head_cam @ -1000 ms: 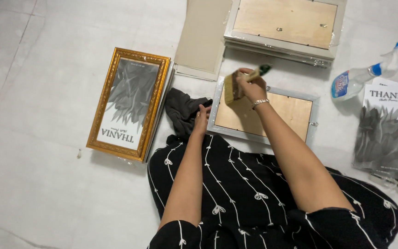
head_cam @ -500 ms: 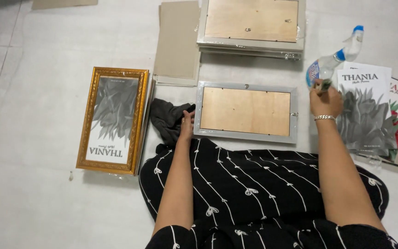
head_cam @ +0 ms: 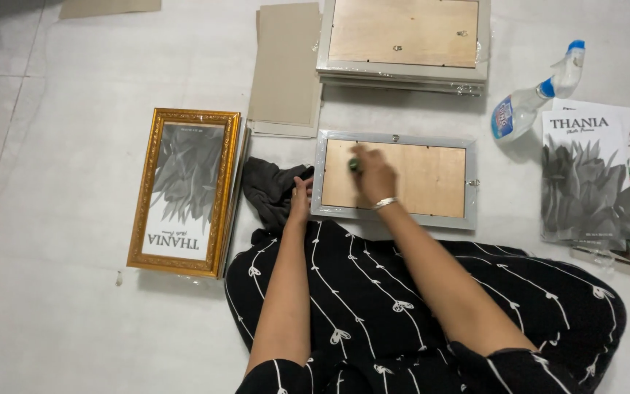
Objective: Wiping the glass of a picture frame with a cloth and then using a brush on the back of another frame.
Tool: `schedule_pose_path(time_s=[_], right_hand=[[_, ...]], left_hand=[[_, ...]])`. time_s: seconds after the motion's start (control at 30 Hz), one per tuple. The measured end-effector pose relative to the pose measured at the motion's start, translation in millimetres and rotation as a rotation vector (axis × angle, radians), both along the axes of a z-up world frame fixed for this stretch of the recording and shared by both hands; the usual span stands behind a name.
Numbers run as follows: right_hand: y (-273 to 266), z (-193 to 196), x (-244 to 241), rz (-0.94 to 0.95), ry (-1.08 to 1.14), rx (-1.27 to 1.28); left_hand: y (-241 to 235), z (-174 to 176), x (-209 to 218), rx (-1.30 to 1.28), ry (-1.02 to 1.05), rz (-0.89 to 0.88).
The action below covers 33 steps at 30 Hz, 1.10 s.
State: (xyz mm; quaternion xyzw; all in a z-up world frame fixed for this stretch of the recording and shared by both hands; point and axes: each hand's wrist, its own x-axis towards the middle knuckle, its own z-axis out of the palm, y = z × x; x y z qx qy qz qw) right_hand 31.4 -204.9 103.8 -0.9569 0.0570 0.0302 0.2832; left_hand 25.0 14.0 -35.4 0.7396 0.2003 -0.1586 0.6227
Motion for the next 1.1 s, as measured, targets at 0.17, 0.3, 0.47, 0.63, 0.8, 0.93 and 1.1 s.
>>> schedule_pose_path(time_s=[0.17, 0.3, 0.47, 0.63, 0.8, 0.93, 1.1], right_hand=[[72.5, 47.5, -1.3, -0.023, -0.034, 0.484], [51.1, 14.3, 3.7, -0.099, 0.100, 0.610], [-2.1, 107.3, -21.5, -0.248, 0.463, 0.503], [-106.9, 130.0, -75.2, -0.485, 0.332, 0.339], [-198.2, 83.3, -112.9, -0.550, 0.032, -0.180], [-171.2, 36.2, -99.2, -0.671, 0.128, -0.094], [-83.4, 13.0, -84.1, -0.072, 0.087, -0.126]], left_hand=[[2.0, 10.2, 4.0, -0.105, 0.064, -0.032], [6.8, -48.4, 13.6, -0.058, 0.027, -0.041], [4.9, -25.8, 7.4, -0.062, -0.003, -0.026], [-0.8, -1.5, 3.9, -0.064, -0.018, -0.013], [-3.1, 6.0, 1.2, -0.038, 0.005, -0.001], [-5.9, 18.2, -3.3, -0.030, 0.000, 0.006], [-3.1, 22.7, -2.8, -0.050, 0.019, 0.005]])
